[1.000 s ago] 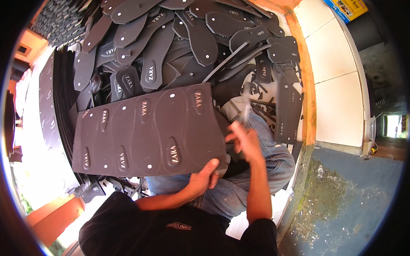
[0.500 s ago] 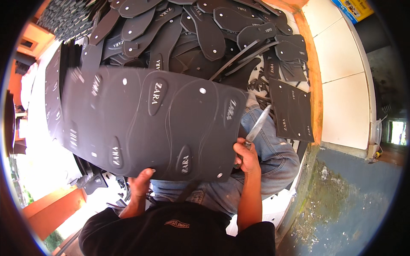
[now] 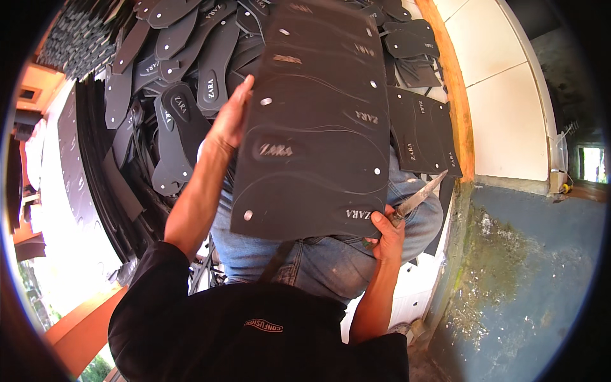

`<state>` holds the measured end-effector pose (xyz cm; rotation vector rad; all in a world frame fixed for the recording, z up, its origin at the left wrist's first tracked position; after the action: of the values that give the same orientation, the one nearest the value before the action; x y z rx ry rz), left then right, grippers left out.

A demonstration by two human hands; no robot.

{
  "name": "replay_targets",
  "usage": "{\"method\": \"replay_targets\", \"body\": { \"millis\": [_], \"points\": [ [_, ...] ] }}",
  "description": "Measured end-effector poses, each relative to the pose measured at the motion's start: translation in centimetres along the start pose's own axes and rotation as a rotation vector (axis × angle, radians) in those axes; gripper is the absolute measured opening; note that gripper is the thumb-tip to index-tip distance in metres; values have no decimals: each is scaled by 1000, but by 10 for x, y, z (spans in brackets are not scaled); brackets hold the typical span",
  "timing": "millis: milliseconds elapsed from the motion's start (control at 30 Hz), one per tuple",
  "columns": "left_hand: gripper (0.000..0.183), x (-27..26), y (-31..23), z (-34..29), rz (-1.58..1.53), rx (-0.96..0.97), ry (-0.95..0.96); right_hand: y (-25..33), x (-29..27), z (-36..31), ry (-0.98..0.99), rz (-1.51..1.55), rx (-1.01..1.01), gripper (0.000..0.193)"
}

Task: The person cuts out shoe insoles from a large sheet of material using a knife while sitting on the floor.

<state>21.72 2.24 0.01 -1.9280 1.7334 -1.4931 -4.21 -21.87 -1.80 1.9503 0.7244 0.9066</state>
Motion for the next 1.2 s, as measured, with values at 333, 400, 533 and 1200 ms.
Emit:
{"method": "replay_targets", "body": {
  "millis": [333, 400, 533, 1200],
  "points": [
    [74, -25, 106, -136, -712, 170, 92, -25, 16, 9, -56, 181, 30, 16],
    [69, -23, 110, -146, -413, 230, 85, -26, 19, 12, -17, 195, 14, 14],
    [41, -31, 116, -134, -206, 190, -136, -27, 34, 11, 34, 90, 52, 15],
    [24, -35, 49, -69, -174, 292, -156, -3, 81, 1, -205, -104, -232, 29]
  ]
}}
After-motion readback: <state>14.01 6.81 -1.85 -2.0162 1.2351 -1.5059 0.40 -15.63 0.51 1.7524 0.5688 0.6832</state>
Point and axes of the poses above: each hand's wrist, its own z-axis towards the middle knuckle, its own x-axis out of the palm, y = z × x, the point moved 3 cm from there along z, towards the middle knuckle, and after that the axes turned 5 degrees about -x, right-handed, at the moved point
